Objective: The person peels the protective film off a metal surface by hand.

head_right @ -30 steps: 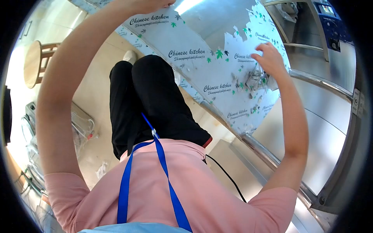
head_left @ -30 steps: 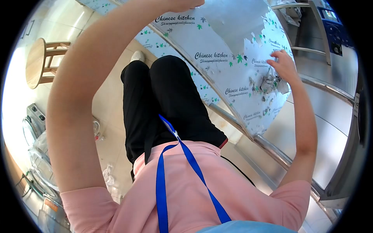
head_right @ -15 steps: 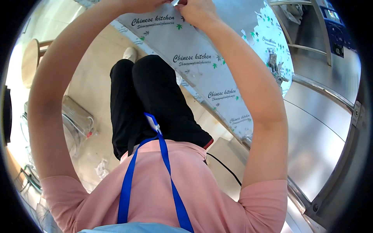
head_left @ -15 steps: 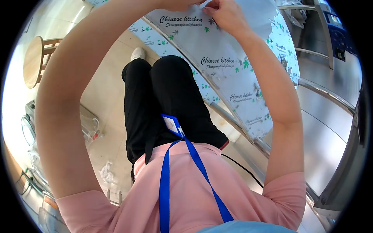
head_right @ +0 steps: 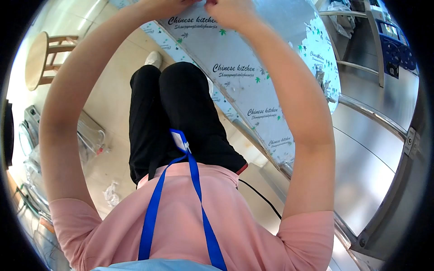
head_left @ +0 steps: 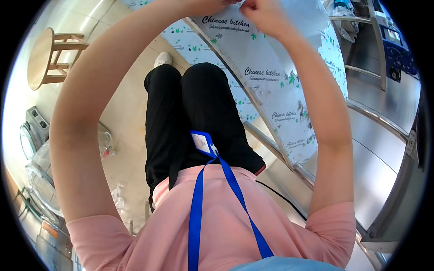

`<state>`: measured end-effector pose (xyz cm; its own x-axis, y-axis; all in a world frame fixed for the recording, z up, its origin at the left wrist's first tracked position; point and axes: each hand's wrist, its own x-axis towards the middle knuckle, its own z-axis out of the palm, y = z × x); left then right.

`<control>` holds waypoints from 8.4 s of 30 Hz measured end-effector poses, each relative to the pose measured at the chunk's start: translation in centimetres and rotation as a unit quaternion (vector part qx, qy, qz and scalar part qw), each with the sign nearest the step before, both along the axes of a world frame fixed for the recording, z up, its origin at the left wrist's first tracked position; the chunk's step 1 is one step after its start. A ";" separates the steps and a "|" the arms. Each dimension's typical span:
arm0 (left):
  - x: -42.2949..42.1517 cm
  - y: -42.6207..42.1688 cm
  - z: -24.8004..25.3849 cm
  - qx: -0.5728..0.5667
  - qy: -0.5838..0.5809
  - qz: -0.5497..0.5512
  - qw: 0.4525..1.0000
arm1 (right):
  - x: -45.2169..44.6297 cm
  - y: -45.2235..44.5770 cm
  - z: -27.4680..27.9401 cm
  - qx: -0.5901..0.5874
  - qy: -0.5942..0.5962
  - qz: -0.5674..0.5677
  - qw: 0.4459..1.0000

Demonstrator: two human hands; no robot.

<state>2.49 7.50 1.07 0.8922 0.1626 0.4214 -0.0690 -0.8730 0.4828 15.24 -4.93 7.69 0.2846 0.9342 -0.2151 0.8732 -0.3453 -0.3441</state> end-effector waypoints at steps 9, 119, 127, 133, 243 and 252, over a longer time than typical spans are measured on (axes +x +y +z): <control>2.0 -1.9 0.5 -0.074 0.023 0.079 0.994 | 4.9 -2.8 -1.4 0.035 0.083 -0.073 0.993; -1.3 4.2 0.0 0.075 -0.138 0.266 0.951 | 34.3 13.3 -2.6 0.041 -0.054 -0.166 0.984; -1.2 4.0 0.0 0.101 -0.134 0.287 0.943 | 29.3 9.5 -2.3 0.092 -0.238 0.221 0.941; -1.0 3.9 0.2 0.122 -0.125 0.304 0.937 | 29.5 9.9 -2.9 0.103 -0.307 0.249 0.913; -1.3 4.2 0.0 0.104 -0.072 0.317 0.940 | 31.4 10.4 -3.5 0.087 0.014 -0.197 0.976; -1.9 4.5 -0.1 0.111 -0.048 0.325 0.938 | 35.0 9.7 -6.1 0.175 -0.168 -0.271 0.932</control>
